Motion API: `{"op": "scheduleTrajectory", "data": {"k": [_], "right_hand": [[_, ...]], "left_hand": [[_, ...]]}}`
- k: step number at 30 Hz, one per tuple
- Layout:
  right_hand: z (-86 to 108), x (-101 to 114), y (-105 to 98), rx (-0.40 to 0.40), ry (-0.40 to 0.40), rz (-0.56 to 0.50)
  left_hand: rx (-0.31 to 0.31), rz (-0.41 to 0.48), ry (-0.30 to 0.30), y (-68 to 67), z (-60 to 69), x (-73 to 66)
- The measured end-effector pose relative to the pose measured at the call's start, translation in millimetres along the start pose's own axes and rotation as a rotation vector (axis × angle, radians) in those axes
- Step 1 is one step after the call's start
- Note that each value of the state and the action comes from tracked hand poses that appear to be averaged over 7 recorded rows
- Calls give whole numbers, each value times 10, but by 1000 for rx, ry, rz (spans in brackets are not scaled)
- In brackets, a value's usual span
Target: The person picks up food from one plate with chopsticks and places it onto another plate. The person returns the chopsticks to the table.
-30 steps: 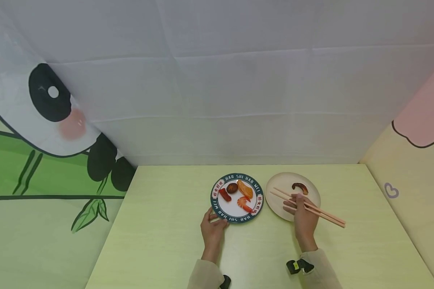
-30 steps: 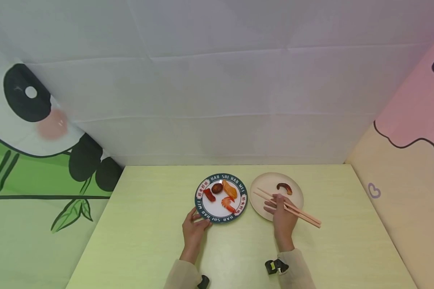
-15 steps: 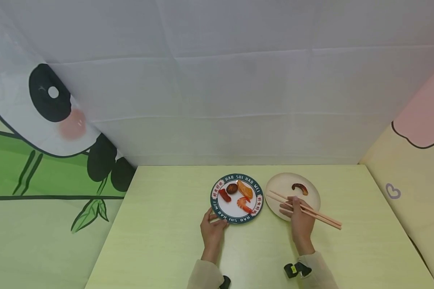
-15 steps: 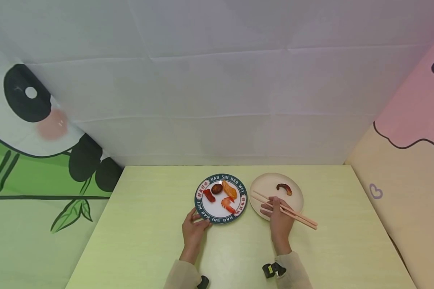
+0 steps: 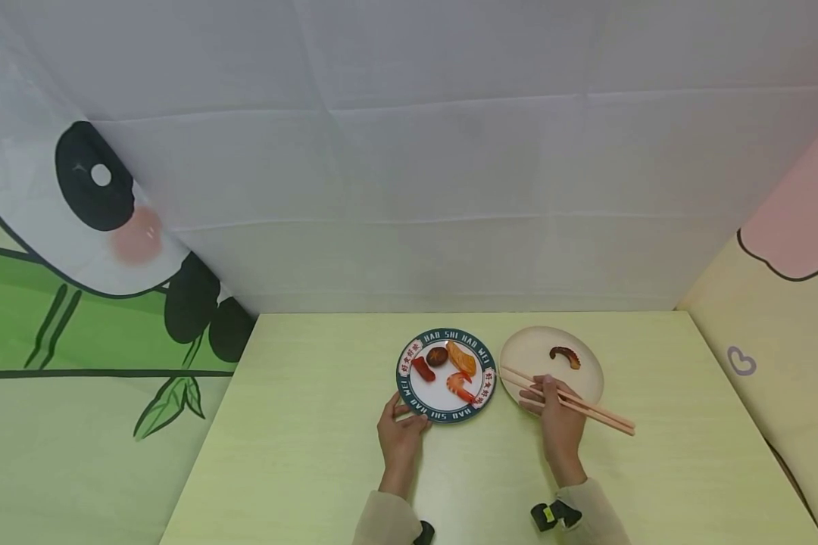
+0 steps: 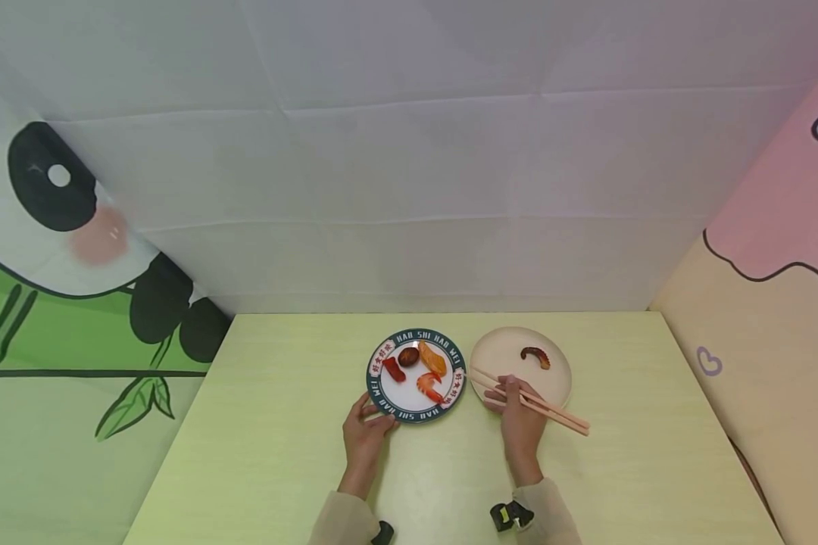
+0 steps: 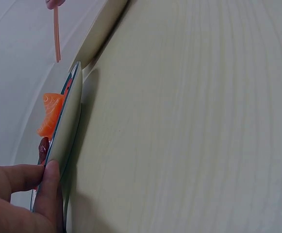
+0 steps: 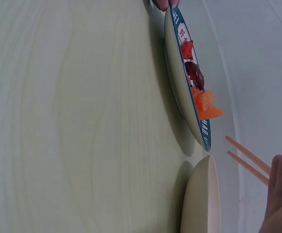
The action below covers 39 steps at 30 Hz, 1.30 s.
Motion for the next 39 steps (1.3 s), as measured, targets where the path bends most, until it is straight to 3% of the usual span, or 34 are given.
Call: {"op": "scheduleTrajectory", "data": {"k": [5, 25, 39], "right_hand": [[12, -4, 17, 0, -4, 1], [62, -11, 103, 44, 20, 0], [71, -15, 169, 64, 48, 4]], "left_hand": [[-5, -13, -42, -5, -29, 35], [-7, -31, -54, -11, 12, -8], [-5, -42, -74, -21, -7, 44]]}}
Point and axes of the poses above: each hand's wrist, its own z-axis away from the middle knuckle, its own y-axis out of the palm, x = y × z, the point moved 10 cm from there along -z, towards the middle knuckle, and after that the axes turned 14 degrees about x, right-handed, at the moved point
